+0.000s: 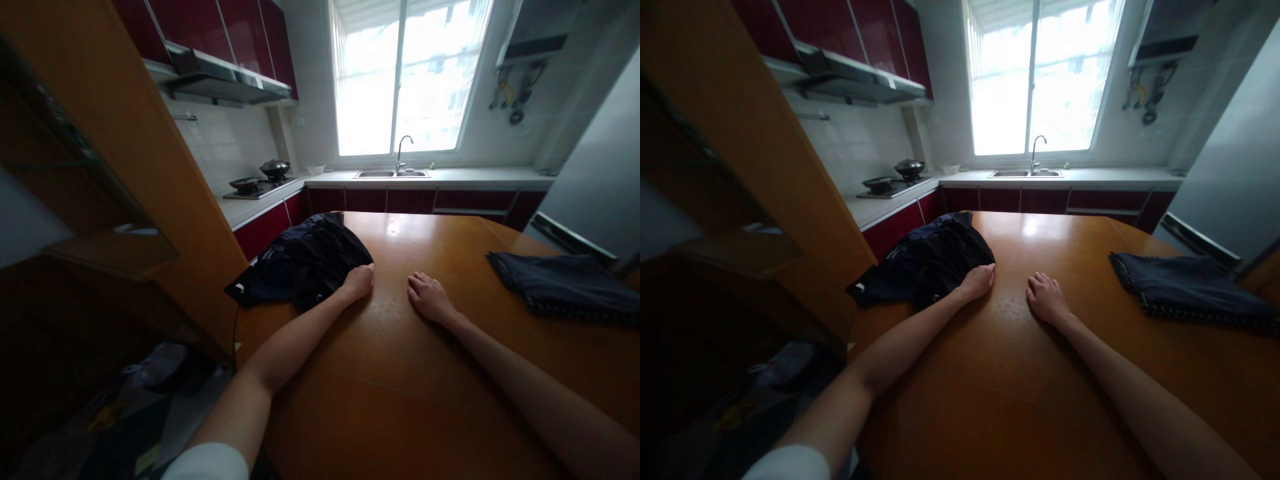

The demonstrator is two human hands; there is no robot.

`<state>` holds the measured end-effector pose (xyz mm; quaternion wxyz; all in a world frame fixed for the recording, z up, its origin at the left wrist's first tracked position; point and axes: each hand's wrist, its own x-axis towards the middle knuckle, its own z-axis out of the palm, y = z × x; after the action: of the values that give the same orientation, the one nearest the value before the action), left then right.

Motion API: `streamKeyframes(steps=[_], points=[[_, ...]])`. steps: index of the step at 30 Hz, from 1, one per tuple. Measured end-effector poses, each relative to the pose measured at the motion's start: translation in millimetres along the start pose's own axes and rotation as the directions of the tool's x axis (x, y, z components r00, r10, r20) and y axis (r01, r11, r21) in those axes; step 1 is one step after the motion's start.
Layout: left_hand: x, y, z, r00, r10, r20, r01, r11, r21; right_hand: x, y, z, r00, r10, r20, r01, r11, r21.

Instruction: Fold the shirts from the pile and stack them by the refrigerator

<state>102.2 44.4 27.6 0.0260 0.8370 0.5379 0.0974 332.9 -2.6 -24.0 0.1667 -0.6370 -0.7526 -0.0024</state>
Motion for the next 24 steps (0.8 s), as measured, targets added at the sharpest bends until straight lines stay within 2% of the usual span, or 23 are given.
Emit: streamKeyframes(steps=[4,7,9,11,13,15,17,19,22,24], points=[[-17.4,43.9,13.8,0.987,0.163,-0.012,-0.163,0.985,-0.064,1.0,-0.4,-2.4,0.999,0.012,-0.033,-0.009,0.998,0.067],[-30.1,69.3,21.1,0.945,0.322,-0.063,-0.326,0.940,-0.095,2.9,-1.8,-7.6,0.990,0.083,-0.117,-0.051,0.967,0.251],[-36.0,78.4,22.6,0.904,0.411,-0.113,-0.421,0.903,-0.082,4.6,-2.2,-10.9,0.978,0.101,-0.184,-0.024,0.925,0.379],[-40.1,82.1,20.9,0.873,0.469,-0.134,-0.478,0.877,-0.041,5.9,-1.8,-13.0,0.971,0.058,-0.230,0.051,0.896,0.442],[-43.3,82.9,15.9,0.844,0.523,-0.117,-0.525,0.851,0.014,6.4,-1.1,-13.6,0.973,0.003,-0.231,0.102,0.891,0.443],[-45.3,82.9,8.1,0.826,0.557,-0.084,-0.553,0.831,0.069,6.2,-0.9,-13.8,0.983,-0.015,-0.185,0.091,0.907,0.412],[-43.8,81.9,-1.8,0.834,0.544,-0.086,-0.537,0.838,0.096,5.6,-2.1,-14.0,0.992,0.000,-0.130,0.047,0.934,0.355],[-36.2,76.5,-12.7,0.872,0.467,-0.150,-0.459,0.884,0.088,5.6,-4.0,-14.1,0.995,0.019,-0.097,0.010,0.959,0.284],[-12.7,51.2,-26.0,0.930,0.250,-0.270,-0.258,0.966,0.006,8.7,-3.7,-12.4,0.992,0.078,-0.100,-0.054,0.973,0.225],[5.7,21.6,-29.5,0.943,0.084,-0.323,-0.124,0.987,-0.107,13.6,2.4,-9.7,0.980,0.159,-0.122,-0.128,0.965,0.230]])
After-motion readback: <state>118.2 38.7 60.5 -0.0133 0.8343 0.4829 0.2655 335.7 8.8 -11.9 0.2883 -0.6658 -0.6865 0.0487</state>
